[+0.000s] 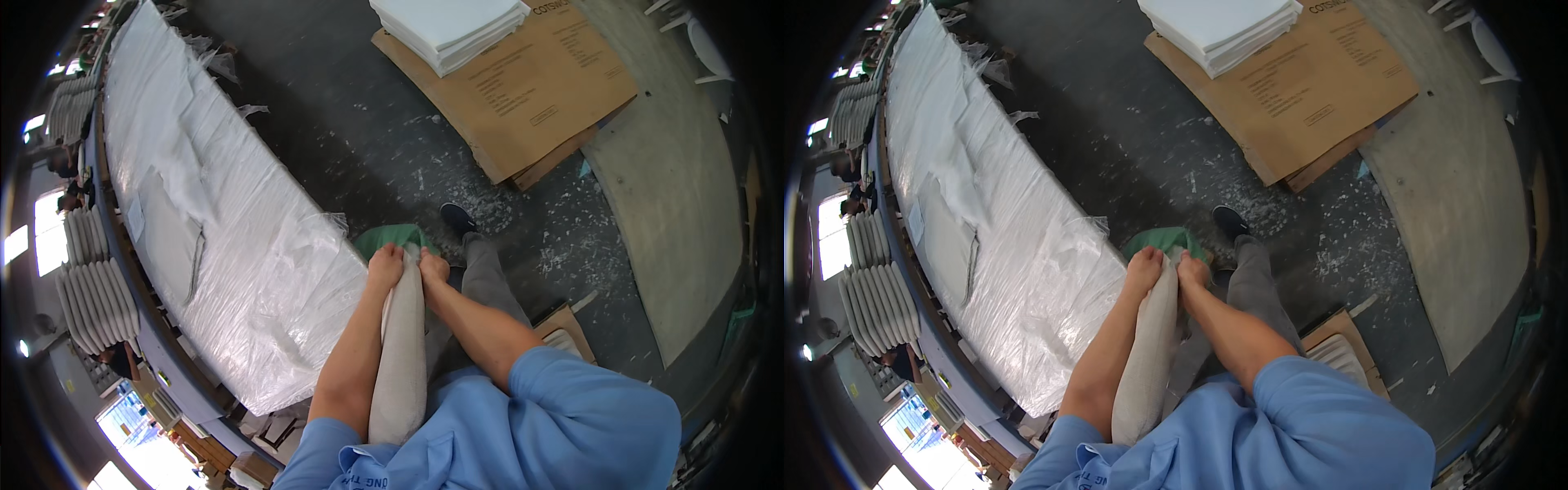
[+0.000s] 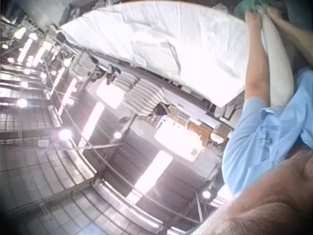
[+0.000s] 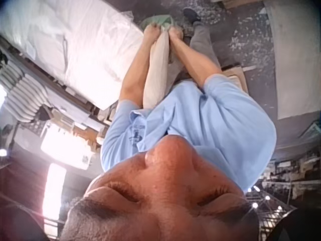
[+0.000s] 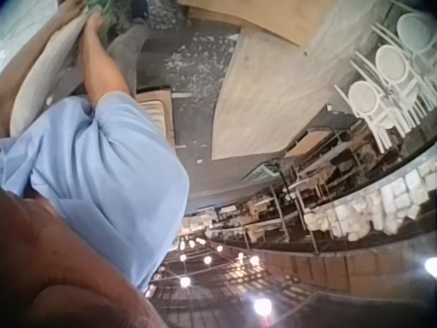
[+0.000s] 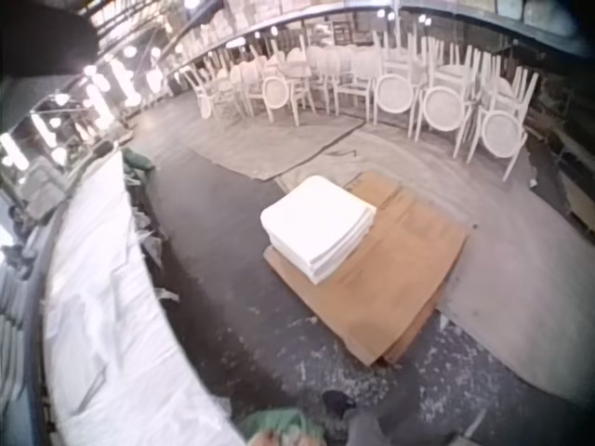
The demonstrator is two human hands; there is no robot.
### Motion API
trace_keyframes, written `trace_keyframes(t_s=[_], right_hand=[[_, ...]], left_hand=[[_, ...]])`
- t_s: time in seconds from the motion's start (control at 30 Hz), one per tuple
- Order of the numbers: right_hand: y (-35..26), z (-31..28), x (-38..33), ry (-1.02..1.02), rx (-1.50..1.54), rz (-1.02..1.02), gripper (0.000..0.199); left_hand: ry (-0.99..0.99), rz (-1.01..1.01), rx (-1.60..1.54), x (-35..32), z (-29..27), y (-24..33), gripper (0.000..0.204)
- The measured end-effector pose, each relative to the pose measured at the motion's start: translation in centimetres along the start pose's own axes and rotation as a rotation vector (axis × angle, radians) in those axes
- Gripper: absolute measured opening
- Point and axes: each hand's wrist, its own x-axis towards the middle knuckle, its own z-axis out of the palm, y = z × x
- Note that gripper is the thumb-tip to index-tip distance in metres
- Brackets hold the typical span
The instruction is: The person picks up a white cushion and places it on a stack. They then take a white sheet of paper, fold it over the cushion, and roll the cushion tightly within the paper. The wrapped cushion is placed on a table.
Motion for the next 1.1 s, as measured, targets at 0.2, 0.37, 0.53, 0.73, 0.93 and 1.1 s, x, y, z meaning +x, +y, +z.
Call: trace_keyframes(t_s=[0.2, 0.37, 0.53, 0.73, 0.93, 1.1], right_hand=[[1.9, -1.2, 4.4, 0.034, -0.396, 0.036, 0.052], [2.7, -0.7, 6.7, 0.033, -0.598, -0.019, 0.046], [4.0, -1.0, 8.9, -0.068, -0.979, -0.352, 0.044], [4.8, 0.7, 10.6, -0.052, -0.945, -0.297, 0.043], [4.4, 0.0, 9.1, -0.098, -1.099, -0.450, 0.041], [3.6, -2.0, 6.6, -0.201, -1.330, -0.704, 0.049]], left_hand=[[0.040, -0.141, -0.083, 0.1, 3.2, 1.1, 0.033], [-0.069, -0.203, -0.114, 1.2, 3.1, 1.2, 0.032], [-0.073, -0.191, -0.113, 3.0, 4.3, 0.6, 0.032], [-0.023, -0.137, -0.036, 4.1, 5.0, -0.3, 0.029], [0.125, -0.059, -0.245, 0.6, 1.2, -0.1, 0.024], [0.236, -0.135, -0.563, -13.5, -5.2, -4.9, 0.032]])
